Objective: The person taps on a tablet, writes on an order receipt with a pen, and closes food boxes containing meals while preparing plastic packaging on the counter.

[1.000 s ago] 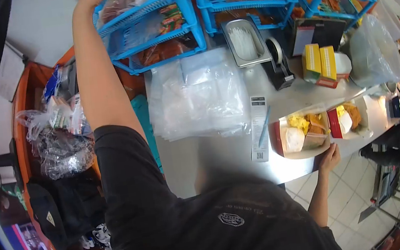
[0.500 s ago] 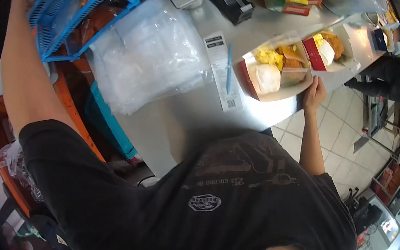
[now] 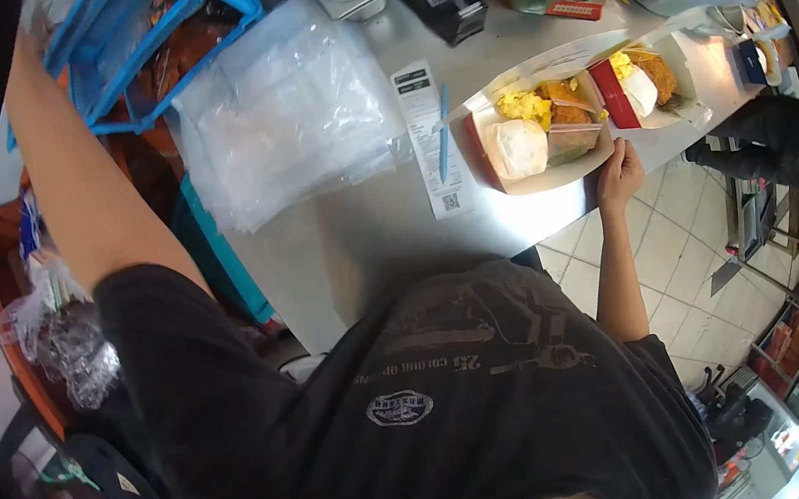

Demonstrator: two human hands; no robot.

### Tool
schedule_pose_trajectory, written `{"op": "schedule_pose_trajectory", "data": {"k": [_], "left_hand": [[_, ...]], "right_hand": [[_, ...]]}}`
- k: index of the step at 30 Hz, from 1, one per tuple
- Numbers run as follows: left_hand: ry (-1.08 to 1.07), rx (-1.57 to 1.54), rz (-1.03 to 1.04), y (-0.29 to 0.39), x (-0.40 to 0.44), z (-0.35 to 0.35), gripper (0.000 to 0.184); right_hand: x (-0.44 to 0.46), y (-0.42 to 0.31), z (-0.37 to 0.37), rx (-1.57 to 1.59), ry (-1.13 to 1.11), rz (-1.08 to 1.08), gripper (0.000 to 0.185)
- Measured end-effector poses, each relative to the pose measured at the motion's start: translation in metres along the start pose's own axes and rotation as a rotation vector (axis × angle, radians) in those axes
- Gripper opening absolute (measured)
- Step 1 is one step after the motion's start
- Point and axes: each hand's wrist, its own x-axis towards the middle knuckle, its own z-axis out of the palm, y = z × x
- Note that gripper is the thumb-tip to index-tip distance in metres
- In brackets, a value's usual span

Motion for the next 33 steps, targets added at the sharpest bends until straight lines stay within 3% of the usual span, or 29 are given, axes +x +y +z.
{"op": "schedule_pose_trajectory", "data": {"k": [3,6,7,8,11,12,13,16,18,20,22,23,26,28,31,33], "left_hand": [[0.408,-0.367,-0.007,0.017,-0.03,-0.022,0.022],[0.722,-0.719,-0.014,0.078,-0.087,-0.055,0.019],[0.699,-0.731,0.031,0.108,-0.12,-0.061,0.018],[0.584,-0.534,0.165,0.135,-0.163,-0.061,0.015],[-0.104,-0.895,0.721,0.212,-0.283,-0.031,0.016],[-0.201,-0.768,0.873,0.234,-0.306,-0.022,0.019],[-0.448,-0.773,0.838,0.252,-0.323,-0.014,0.023],[-0.431,-0.816,0.536,0.261,-0.344,0.0,0.028],[-0.513,-0.814,0.308,0.237,-0.344,0.003,0.033],[-0.457,-0.796,0.203,0.234,-0.344,0.002,0.033],[-0.248,-0.778,0.23,0.253,-0.341,0.006,0.029],[-0.348,-0.982,0.139,0.257,-0.347,0.014,0.022],[-0.651,-0.925,0.156,0.238,-0.359,0.023,0.02],[-0.609,-0.919,0.136,0.232,-0.356,0.022,0.017],[-0.531,-1.007,0.076,0.226,-0.348,0.028,0.011],[-0.54,-1.001,0.162,0.219,-0.342,0.039,0.011]], "right_hand": [[0.0,-0.002,-0.003,-0.067,0.009,0.002,0.037],[0.0,-0.007,-0.005,-0.084,-0.001,0.005,0.035],[0.0,-0.011,-0.006,-0.089,0.006,0.004,0.035],[0.0,-0.014,-0.007,-0.094,0.007,0.003,0.035],[0.001,-0.014,-0.007,-0.105,0.0,-0.024,0.035],[0.0,-0.011,-0.007,-0.111,-0.006,-0.035,0.035],[-0.001,-0.006,-0.007,-0.126,-0.017,-0.053,0.031],[0.004,-0.016,-0.011,0.332,0.002,0.218,0.025],[0.014,-0.034,-0.02,0.262,0.032,0.075,0.02],[0.024,-0.076,-0.026,0.208,0.052,-0.108,0.021],[0.024,-0.074,-0.021,0.208,-0.119,-0.006,0.025],[0.017,-0.063,-0.017,0.163,-0.227,0.046,0.026],[0.001,-0.068,-0.03,0.117,-0.416,0.128,0.031],[-0.005,-0.079,-0.044,0.225,-0.487,0.19,0.029],[0.022,-0.139,-0.05,0.104,0.177,-0.443,0.018],[0.059,-0.159,-0.035,0.008,0.104,-0.731,0.022]]}}
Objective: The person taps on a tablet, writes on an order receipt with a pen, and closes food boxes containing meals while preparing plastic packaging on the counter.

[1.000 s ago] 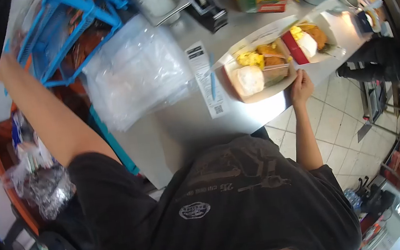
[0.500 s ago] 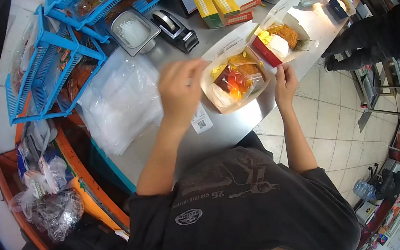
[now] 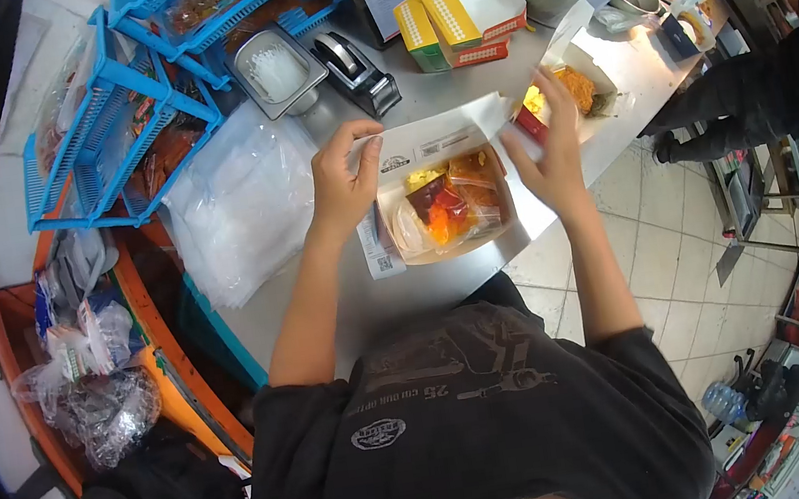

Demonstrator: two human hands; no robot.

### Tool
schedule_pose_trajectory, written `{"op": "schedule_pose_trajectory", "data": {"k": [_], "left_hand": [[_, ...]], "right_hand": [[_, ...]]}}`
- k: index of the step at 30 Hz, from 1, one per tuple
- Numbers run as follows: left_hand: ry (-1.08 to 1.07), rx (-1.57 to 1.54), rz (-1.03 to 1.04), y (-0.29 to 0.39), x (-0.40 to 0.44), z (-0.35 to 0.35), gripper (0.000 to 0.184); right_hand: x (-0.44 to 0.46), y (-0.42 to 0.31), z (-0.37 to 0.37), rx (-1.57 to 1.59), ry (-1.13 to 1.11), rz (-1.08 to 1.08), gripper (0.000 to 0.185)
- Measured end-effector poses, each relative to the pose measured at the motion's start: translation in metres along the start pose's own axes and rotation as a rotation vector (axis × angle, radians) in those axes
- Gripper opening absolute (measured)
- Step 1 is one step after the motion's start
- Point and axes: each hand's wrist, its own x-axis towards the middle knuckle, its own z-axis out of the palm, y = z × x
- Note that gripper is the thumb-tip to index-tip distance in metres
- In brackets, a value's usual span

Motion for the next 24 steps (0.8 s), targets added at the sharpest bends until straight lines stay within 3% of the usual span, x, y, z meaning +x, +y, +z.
{"op": "schedule_pose_trajectory", "data": {"k": [2,4,7,11,14,15,17,19,20,22,23,24], "left_hand": [[-0.023,0.011,0.054,-0.003,0.004,-0.001,0.011],[-0.019,0.014,0.108,-0.002,0.013,-0.003,0.011],[-0.024,-0.051,-0.008,-0.007,0.004,-0.001,0.013],[-0.07,-0.094,0.122,-0.02,-0.001,0.0,0.01],[-0.153,-0.113,0.18,-0.007,0.008,-0.012,0.007],[-0.16,-0.145,0.058,-0.005,0.006,-0.011,0.007],[-0.173,-0.209,-0.187,0.001,0.001,-0.007,0.009],[-0.244,-0.199,-0.231,0.015,-0.002,-0.014,0.013],[-0.277,-0.193,-0.251,0.02,-0.005,-0.017,0.015],[-0.541,-0.022,-0.049,0.001,-0.031,-0.024,0.024],[-0.672,0.064,0.053,-0.007,-0.047,-0.024,0.028],[-0.552,0.204,-0.055,-0.005,-0.062,-0.018,0.031]], "right_hand": [[0.011,0.013,0.008,0.047,-0.254,-0.036,0.026],[0.01,0.033,0.015,0.191,-0.657,0.175,0.031],[0.004,0.027,0.018,0.506,-0.387,0.155,0.033],[-0.001,0.044,0.019,0.611,-0.492,0.143,0.016],[0.006,0.043,0.01,0.845,-0.61,0.371,0.016],[0.005,0.042,0.006,0.912,-0.652,0.456,0.016],[0.003,0.044,0.005,0.779,-0.733,0.453,0.022],[0.01,0.032,-0.003,0.761,-0.767,0.465,0.032],[0.007,0.035,-0.01,0.723,-0.883,0.369,0.035],[-0.011,0.039,-0.034,0.643,-1.104,0.172,0.042],[-0.03,0.035,-0.038,0.619,-1.187,0.426,0.048],[-0.046,0.027,-0.035,0.526,-1.059,0.463,0.05]]}}
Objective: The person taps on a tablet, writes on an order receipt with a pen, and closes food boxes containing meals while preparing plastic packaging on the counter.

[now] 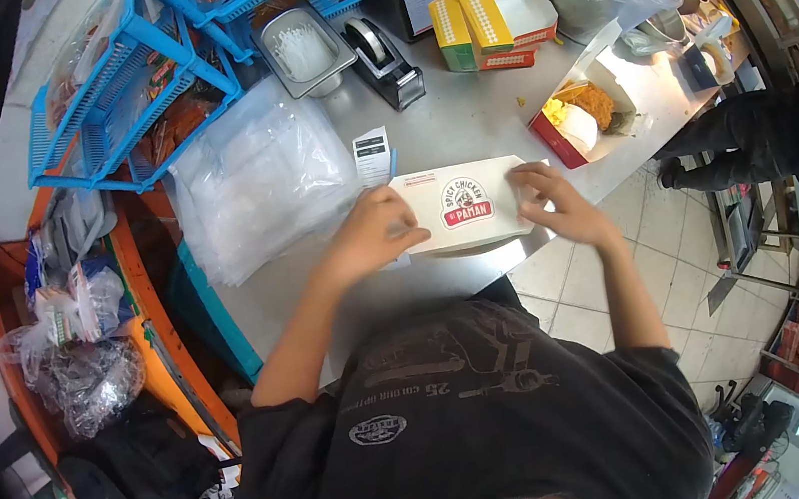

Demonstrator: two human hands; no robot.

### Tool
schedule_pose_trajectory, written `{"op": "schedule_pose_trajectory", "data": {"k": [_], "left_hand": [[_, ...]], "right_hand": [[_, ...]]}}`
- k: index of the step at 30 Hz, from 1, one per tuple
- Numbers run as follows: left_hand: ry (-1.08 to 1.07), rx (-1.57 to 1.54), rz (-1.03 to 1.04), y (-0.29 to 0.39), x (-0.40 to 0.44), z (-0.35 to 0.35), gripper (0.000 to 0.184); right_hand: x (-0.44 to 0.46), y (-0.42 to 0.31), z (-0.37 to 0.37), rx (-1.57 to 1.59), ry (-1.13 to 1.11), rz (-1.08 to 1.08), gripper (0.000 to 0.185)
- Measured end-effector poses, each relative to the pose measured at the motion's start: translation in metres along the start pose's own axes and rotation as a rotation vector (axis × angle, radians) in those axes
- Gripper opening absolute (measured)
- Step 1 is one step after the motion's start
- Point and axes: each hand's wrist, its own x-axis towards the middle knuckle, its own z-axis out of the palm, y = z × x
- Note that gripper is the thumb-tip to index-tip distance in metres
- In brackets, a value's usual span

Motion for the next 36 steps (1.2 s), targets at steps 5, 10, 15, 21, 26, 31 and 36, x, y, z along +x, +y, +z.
{"op": "schedule_pose_trajectory", "data": {"k": [5,10,15,21,26,31,36], "left_hand": [[0.427,0.204,-0.415,0.01,-0.022,0.046,0.043],[0.218,-0.22,-0.623,0.015,-0.014,0.035,0.046],[0.138,-0.454,-0.627,0.007,-0.014,0.039,0.051],[0.438,-0.22,0.034,0.005,-0.045,0.059,0.041],[0.368,-0.07,0.253,-0.036,-0.05,0.09,0.042],[0.387,0.083,0.136,-0.01,-0.051,0.082,0.035],[0.089,0.121,0.369,0.025,0.007,0.077,0.009]], "right_hand": [[-0.004,0.027,0.053,-0.337,0.499,0.032,0.053],[0.0,0.02,0.052,0.196,0.48,0.349,0.048],[0.002,0.003,0.04,-0.002,0.259,0.352,0.045],[-0.03,0.017,0.064,-0.103,0.388,-0.085,0.054],[-0.039,0.025,0.076,-0.291,0.368,-0.091,0.056],[-0.036,0.019,0.074,-0.381,0.379,-0.102,0.044],[0.02,-0.022,0.048,-0.793,0.384,-0.235,0.026]]}}
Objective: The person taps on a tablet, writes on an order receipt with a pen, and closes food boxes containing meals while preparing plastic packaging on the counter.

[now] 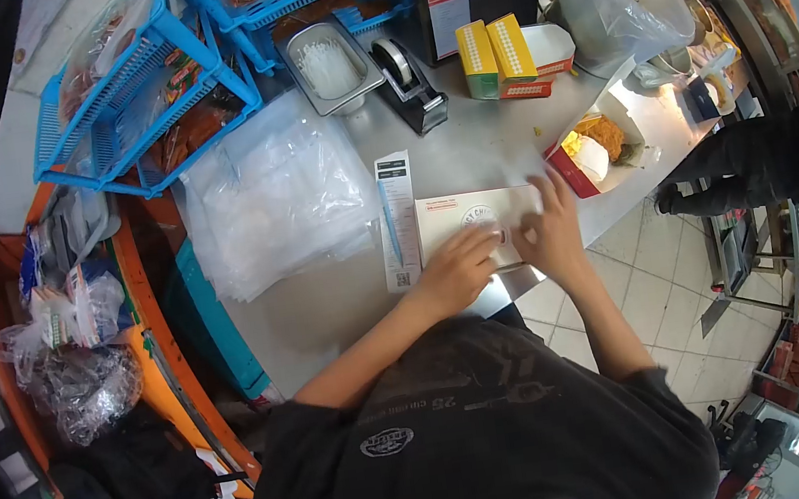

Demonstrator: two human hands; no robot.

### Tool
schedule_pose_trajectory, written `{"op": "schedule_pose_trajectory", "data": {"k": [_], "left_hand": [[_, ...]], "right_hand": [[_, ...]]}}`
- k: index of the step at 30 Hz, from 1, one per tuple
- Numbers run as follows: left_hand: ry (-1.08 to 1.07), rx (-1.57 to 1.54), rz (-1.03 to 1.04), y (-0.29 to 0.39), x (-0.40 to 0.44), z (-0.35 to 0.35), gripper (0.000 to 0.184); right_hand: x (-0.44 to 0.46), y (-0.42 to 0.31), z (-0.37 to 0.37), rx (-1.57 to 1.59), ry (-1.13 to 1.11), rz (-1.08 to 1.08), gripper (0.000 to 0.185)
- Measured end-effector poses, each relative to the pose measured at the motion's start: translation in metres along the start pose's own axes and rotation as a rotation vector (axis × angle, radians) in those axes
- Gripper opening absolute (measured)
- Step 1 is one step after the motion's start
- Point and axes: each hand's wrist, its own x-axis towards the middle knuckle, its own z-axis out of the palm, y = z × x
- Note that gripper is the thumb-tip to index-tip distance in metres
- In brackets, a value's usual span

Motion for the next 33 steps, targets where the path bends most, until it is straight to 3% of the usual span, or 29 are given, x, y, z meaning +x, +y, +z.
{"op": "schedule_pose_trajectory", "data": {"k": [1,3,5,8,11,12,15,16,19,20,23,26,27,29,31,33], "left_hand": [[0.035,-0.012,0.004,-0.004,-0.001,0.013,0.008],[0.121,-0.013,0.021,-0.015,0.005,0.024,0.007],[0.154,-0.089,-0.006,-0.017,0.007,0.024,0.009],[0.197,-0.196,-0.079,-0.016,0.008,0.024,0.011],[0.17,-0.191,-0.062,-0.015,0.01,0.019,0.011],[0.167,-0.191,-0.064,-0.015,0.008,0.018,0.01],[0.18,-0.202,-0.062,-0.017,0.011,0.019,0.009],[0.188,-0.215,-0.065,-0.018,0.011,0.021,0.008],[0.21,-0.206,-0.054,-0.015,0.011,0.021,0.005],[0.216,-0.197,-0.045,-0.015,0.012,0.02,0.004],[0.282,-0.07,-0.051,-0.02,0.009,0.036,0.005],[0.169,-0.095,-0.062,-0.014,0.014,0.017,0.011],[0.16,-0.132,-0.113,-0.011,0.013,0.017,0.017],[0.145,-0.194,-0.213,-0.008,0.014,0.015,0.029],[0.154,-0.262,-0.189,-0.01,0.013,0.014,0.039],[0.174,-0.24,-0.142,-0.009,0.013,0.014,0.043]], "right_hand": [[0.025,-0.001,0.005,-0.039,0.009,-0.041,0.023],[0.084,0.004,0.042,0.667,0.02,0.318,0.019],[0.142,0.008,0.08,0.852,0.344,0.319,0.023],[0.201,0.018,0.096,1.045,-0.161,0.616,0.026],[0.202,0.03,0.105,1.317,-0.271,0.601,0.028],[0.191,0.034,0.097,1.617,-0.253,0.562,0.024],[0.16,0.028,0.121,1.067,0.103,0.199,0.02],[0.156,0.026,0.122,0.752,0.234,0.154,0.017],[0.16,0.031,0.113,0.432,-0.043,0.25,0.016],[0.154,0.034,0.107,0.434,-0.026,0.209,0.015],[0.121,0.024,0.063,0.637,0.332,0.07,0.015],[0.046,0.025,0.018,0.998,0.12,0.404,0.014],[0.02,0.021,0.01,1.004,-0.014,0.519,0.031],[-0.021,0.0,0.008,1.127,-0.065,0.632,0.066],[-0.042,-0.019,0.013,1.216,-0.003,0.735,0.094],[-0.047,-0.026,0.025,1.269,0.045,0.791,0.101]]}}
